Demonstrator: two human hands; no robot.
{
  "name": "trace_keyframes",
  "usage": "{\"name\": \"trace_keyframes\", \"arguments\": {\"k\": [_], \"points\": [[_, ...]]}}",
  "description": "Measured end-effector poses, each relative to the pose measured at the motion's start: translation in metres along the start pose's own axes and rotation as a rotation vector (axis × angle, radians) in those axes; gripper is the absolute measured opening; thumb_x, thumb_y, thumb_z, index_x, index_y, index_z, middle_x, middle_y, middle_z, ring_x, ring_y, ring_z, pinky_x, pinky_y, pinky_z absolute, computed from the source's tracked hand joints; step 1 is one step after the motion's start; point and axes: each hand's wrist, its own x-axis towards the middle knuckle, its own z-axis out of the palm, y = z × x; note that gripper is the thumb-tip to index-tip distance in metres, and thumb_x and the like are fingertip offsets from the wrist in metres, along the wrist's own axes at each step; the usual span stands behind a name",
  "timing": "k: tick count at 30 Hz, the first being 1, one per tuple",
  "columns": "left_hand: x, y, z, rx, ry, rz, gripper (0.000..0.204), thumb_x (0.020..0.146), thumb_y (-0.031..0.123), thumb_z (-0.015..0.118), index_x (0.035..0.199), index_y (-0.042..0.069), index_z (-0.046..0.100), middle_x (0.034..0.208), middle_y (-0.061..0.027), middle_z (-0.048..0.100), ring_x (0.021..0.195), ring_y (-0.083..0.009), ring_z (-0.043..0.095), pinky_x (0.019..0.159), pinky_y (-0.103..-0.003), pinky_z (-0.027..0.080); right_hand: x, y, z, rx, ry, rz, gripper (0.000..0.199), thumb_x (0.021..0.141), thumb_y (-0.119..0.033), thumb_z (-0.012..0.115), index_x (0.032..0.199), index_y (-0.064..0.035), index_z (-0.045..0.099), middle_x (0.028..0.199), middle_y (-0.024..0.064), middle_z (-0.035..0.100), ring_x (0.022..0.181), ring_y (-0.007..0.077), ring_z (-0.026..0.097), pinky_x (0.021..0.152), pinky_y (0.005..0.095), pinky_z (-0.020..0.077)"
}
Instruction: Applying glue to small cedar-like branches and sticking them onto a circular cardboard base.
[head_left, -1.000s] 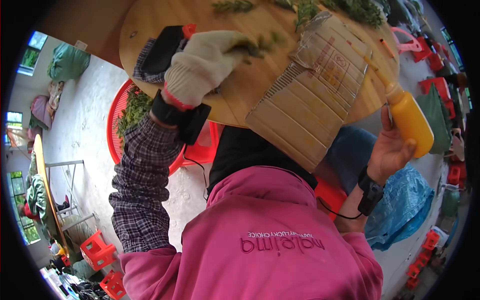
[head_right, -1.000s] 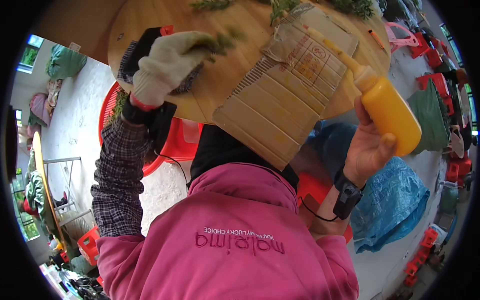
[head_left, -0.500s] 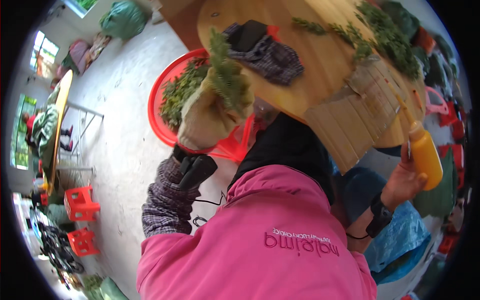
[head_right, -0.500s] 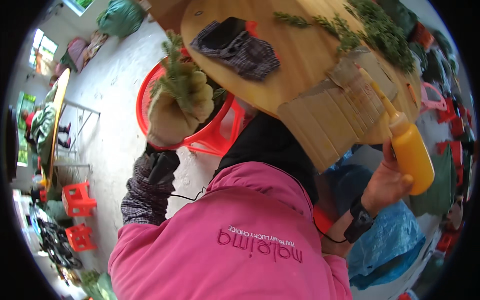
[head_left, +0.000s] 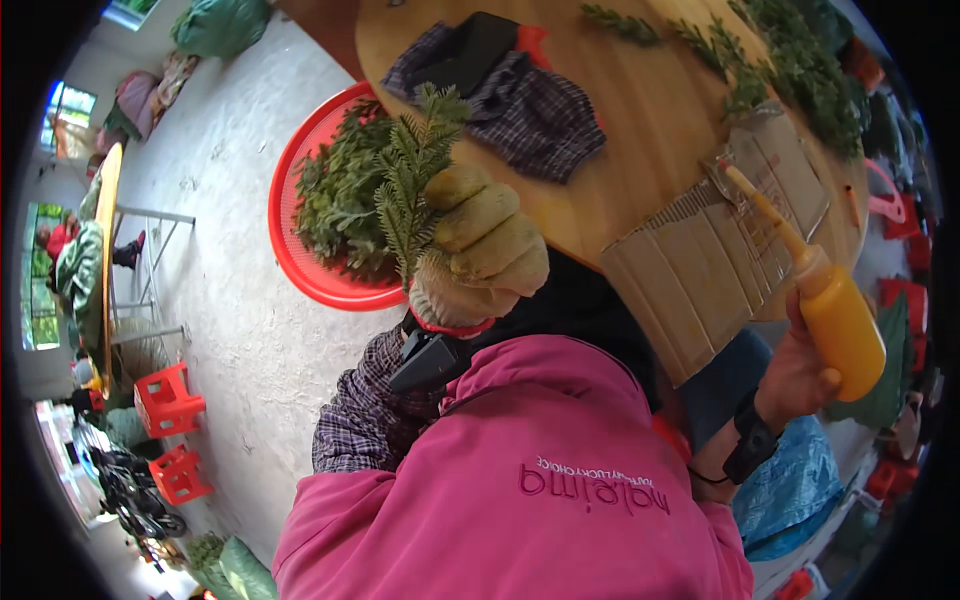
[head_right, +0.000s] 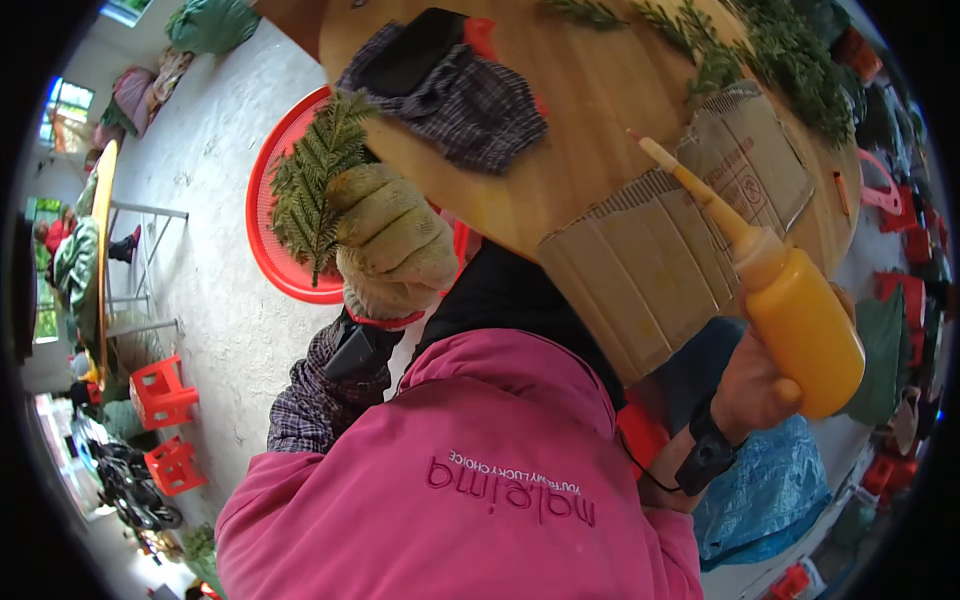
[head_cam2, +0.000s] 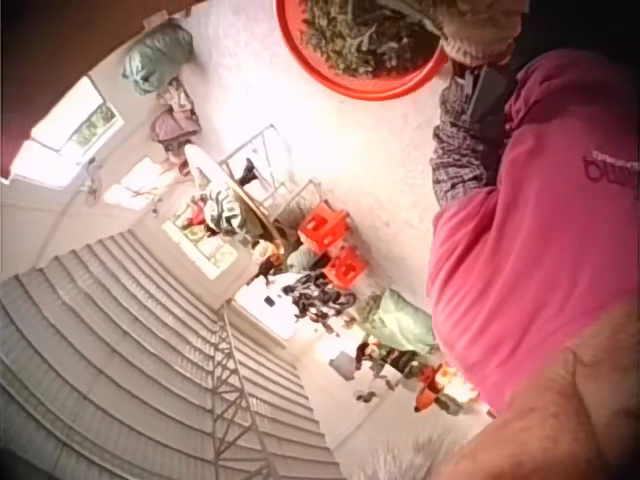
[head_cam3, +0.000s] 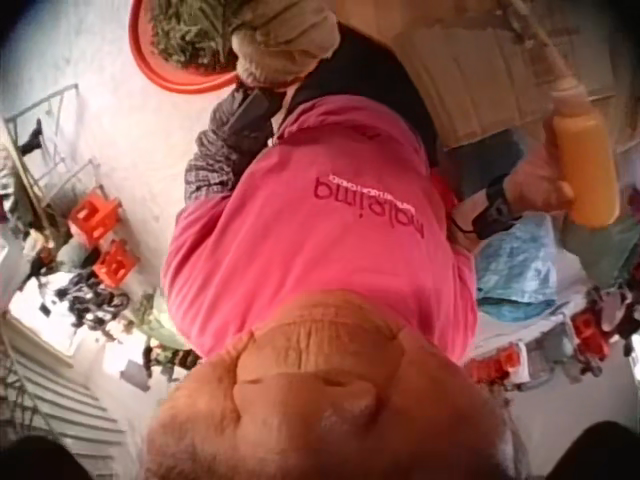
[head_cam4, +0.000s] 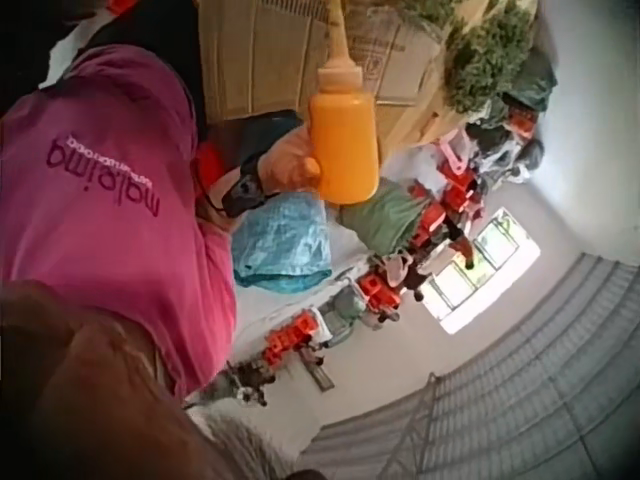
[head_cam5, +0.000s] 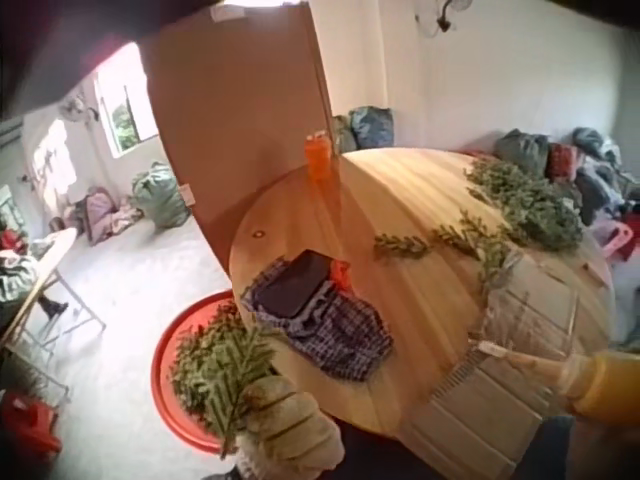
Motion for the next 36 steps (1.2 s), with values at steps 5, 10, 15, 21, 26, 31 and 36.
{"name": "trace_keyframes", "arguments": {"k": [5,10,15,21,26,31,36], "points": [[0.015,0.019,0.028,0.622,0.514,0.103,0.045,0.105,0.048,0.047,0.13,0.013,0.059,0.083,0.0017,0.057,0.059,-0.0111,0.047,0.058,-0.026,0.041,0.007,0.01,-0.023,-0.081,0.089,-0.068,0.098,0.084,-0.052,0.078,0.152,0.0015,0.033,0.151,0.0195,0.042,0.138,0.0408,0.047,0.102,0.053,0.0562],[-0.052,0.133,0.079,1.185,1.015,0.288,0.048,0.104,0.045,0.052,0.128,0.004,0.063,0.098,-0.0048,0.067,0.071,-0.0168,0.06,0.065,-0.03,0.05,0.013,0.012,-0.045,-0.157,0.116,-0.08,0.099,0.083,-0.054,0.08,0.151,0.0005,0.034,0.15,0.0182,0.042,0.136,0.0377,0.049,0.101,0.0528,0.0563],[0.022,0.131,0.092,2.803,1.459,-0.547,0.039,0.097,0.031,0.064,0.117,-0.003,0.068,0.107,-0.0171,0.072,0.096,-0.0269,0.07,0.083,-0.036,0.054,0.017,0.026,-0.054,-0.192,0.166,-0.02,0.097,0.081,-0.054,0.081,0.148,0.0005,0.036,0.143,0.0179,0.048,0.134,0.0359,0.051,0.102,0.0506,0.0526],[0.194,0.084,-0.032,2.894,0.23,-0.652,0.043,0.089,0.027,0.07,0.127,0.006,0.065,0.121,-0.0186,0.069,0.106,-0.0379,0.068,0.092,-0.042,0.054,0.02,0.042,-0.045,-0.142,0.198,0.011,0.093,0.079,-0.053,0.084,0.142,-0.0003,0.041,0.133,0.0187,0.055,0.128,0.0378,0.054,0.11,0.0524,0.0413],[0.245,0.074,-0.125,3.15,-0.073,-1.071,0.042,0.091,0.031,0.065,0.127,0.008,0.062,0.12,-0.0177,0.068,0.109,-0.039,0.066,0.094,-0.045,0.054,0.028,0.048,-0.031,-0.127,0.099,0.001,0.098,0.078,-0.054,0.084,0.145,0.0022,0.039,0.139,0.0194,0.051,0.13,0.0357,0.052,0.113,0.0492,0.04],[0.245,0.109,-0.135,3.021,-0.028,-1.151,0.029,0.093,0.021,0.064,0.117,0.007,0.066,0.112,-0.0175,0.069,0.107,-0.0379,0.065,0.09,-0.046,0.053,0.027,0.052,-0.039,-0.031,0.093,-0.01,0.098,0.076,-0.055,0.085,0.142,0.0019,0.041,0.137,0.0193,0.052,0.128,0.0356,0.053,0.11,0.0474,0.0429],[0.218,0.025,-0.063,2.855,0.017,-0.738,0.02,0.09,0.012,0.063,0.108,0.005,0.069,0.102,-0.0162,0.071,0.1,-0.0379,0.067,0.086,-0.044,0.053,0.019,0.033,-0.044,0.001,0.04,-0.056,0.096,0.076,-0.052,0.086,0.143,0.0007,0.042,0.136,0.0187,0.053,0.126,0.034,0.055,0.107,0.0454,0.0447]]}}
